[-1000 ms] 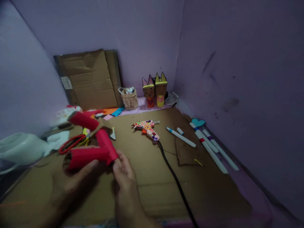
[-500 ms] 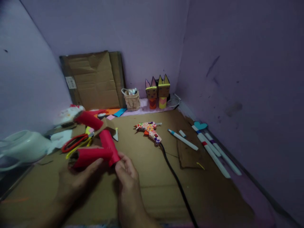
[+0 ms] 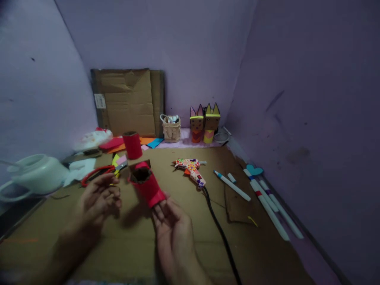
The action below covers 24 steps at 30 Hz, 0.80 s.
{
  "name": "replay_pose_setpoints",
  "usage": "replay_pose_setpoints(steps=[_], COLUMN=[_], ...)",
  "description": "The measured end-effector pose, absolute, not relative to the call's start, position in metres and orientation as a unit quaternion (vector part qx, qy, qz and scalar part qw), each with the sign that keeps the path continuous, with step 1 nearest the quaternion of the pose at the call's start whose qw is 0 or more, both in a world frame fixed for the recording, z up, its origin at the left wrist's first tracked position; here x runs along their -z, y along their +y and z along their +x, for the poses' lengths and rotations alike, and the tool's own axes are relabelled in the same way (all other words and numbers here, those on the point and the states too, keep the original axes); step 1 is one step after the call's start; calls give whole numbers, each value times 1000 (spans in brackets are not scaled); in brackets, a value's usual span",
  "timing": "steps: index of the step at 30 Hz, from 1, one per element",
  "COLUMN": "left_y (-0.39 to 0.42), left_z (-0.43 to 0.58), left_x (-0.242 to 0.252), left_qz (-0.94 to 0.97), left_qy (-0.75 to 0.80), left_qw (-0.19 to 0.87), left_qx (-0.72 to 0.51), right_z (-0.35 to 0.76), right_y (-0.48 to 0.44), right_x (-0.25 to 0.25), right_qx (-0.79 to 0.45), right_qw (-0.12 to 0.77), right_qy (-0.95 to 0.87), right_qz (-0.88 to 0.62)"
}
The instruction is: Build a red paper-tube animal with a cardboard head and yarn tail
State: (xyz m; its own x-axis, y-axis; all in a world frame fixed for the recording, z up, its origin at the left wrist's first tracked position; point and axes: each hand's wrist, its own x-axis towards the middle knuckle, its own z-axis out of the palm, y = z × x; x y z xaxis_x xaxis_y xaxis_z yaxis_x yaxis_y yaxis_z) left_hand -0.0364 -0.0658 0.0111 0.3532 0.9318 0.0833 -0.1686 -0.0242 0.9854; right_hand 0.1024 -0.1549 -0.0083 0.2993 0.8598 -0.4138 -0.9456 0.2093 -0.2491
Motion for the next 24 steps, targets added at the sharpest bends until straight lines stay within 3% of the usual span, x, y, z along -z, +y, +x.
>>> replay_pose_setpoints(steps=[6,11,14,16,19,21,24], left_y=[-60,-62,-57,-53,-52,-55,-62], left_z=[-10,8,7,3,-2,-4,-4], left_x=[-10,-9,-8,-8,-6,-5,-6], left_qz=[304,235,249,270,299,316,333], left_qy=[304,227,232,214,208,224,238], left_qw=[864,887,866,856,841,832,825], left_qx=[-261,-328,-366,-384,-399,-397,-389], right_z=[103,100,107,117,127,126,113], right_y=[-156,-156,-165,-175,-191,-196,-194], right_x=[3,13,20,21,12,2,-7], right_qx=[-588,-627,-635,-565,-308,-170,-83], right_qw=[757,731,688,667,675,652,594], right_qy=[135,67,-28,-120,-275,-373,-478], right_qz=[-251,-261,-350,-472,-612,-638,-642])
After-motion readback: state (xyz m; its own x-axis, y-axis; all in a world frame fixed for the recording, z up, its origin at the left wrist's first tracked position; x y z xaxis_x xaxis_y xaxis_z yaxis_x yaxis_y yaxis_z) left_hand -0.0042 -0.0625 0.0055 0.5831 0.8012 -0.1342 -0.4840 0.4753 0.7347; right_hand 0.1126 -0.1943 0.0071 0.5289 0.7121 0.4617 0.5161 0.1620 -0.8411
